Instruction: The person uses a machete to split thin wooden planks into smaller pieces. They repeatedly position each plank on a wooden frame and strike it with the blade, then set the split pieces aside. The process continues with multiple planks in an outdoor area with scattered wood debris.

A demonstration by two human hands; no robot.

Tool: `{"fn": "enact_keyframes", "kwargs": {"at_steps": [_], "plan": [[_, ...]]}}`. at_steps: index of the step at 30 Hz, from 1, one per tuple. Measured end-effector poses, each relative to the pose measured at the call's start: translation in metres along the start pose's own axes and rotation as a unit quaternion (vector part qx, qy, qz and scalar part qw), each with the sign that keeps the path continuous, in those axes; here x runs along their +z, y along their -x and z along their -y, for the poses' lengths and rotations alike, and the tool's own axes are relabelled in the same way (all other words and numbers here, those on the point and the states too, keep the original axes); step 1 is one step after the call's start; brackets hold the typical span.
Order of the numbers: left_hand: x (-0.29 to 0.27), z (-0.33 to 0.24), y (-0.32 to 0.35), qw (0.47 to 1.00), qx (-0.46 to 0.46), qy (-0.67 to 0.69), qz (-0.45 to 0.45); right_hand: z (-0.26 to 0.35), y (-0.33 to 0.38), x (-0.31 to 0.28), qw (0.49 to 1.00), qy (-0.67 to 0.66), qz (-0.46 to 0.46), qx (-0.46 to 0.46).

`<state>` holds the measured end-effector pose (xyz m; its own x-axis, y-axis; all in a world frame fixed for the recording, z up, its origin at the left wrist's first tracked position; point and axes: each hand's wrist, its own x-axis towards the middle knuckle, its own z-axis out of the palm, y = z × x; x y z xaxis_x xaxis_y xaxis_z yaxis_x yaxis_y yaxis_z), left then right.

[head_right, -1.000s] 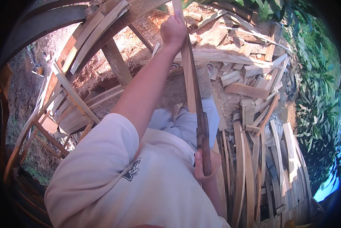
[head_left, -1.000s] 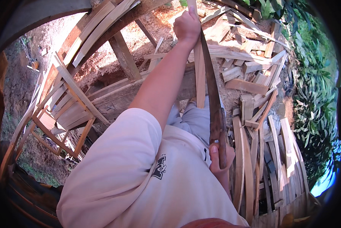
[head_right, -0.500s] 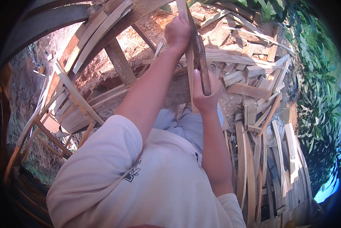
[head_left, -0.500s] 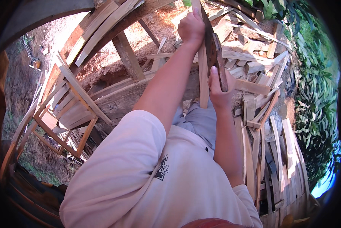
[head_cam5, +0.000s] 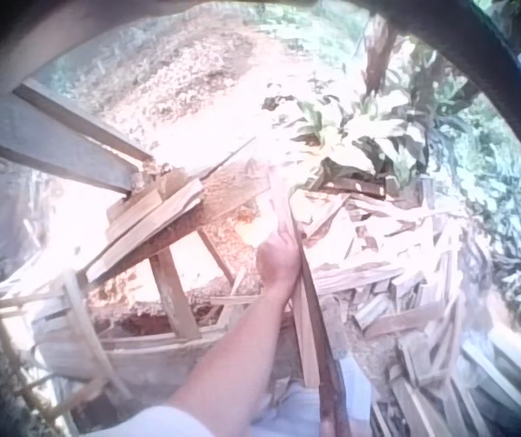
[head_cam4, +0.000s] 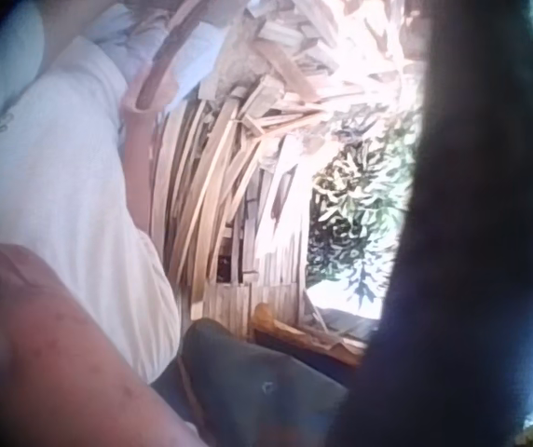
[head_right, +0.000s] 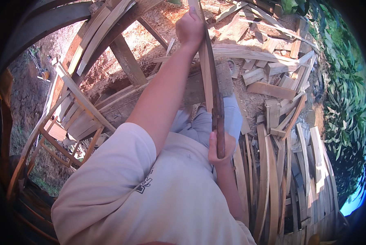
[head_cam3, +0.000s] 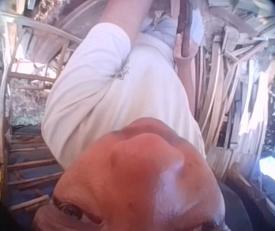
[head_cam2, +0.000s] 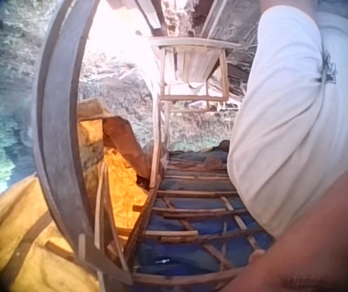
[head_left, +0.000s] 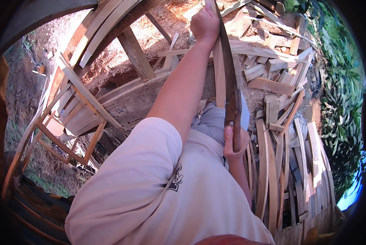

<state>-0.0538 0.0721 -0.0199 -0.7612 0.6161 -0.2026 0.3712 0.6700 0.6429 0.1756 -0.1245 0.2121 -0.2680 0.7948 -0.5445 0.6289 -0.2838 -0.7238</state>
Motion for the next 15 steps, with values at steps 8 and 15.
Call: {"fn": "enact_keyframes", "kwargs": {"at_steps": [8, 15], "plan": [[0.005, 0.011, 0.003, 1.000, 0.010, 0.018, 0.016, 0.065, 0.059, -0.052, 0.998, -0.019, 0.023, 0.058], [-0.004, 0.012, 0.003, 0.999, 0.004, 0.035, 0.005, 0.039, -0.075, -0.007, 0.995, -0.096, -0.023, -0.006]]}}
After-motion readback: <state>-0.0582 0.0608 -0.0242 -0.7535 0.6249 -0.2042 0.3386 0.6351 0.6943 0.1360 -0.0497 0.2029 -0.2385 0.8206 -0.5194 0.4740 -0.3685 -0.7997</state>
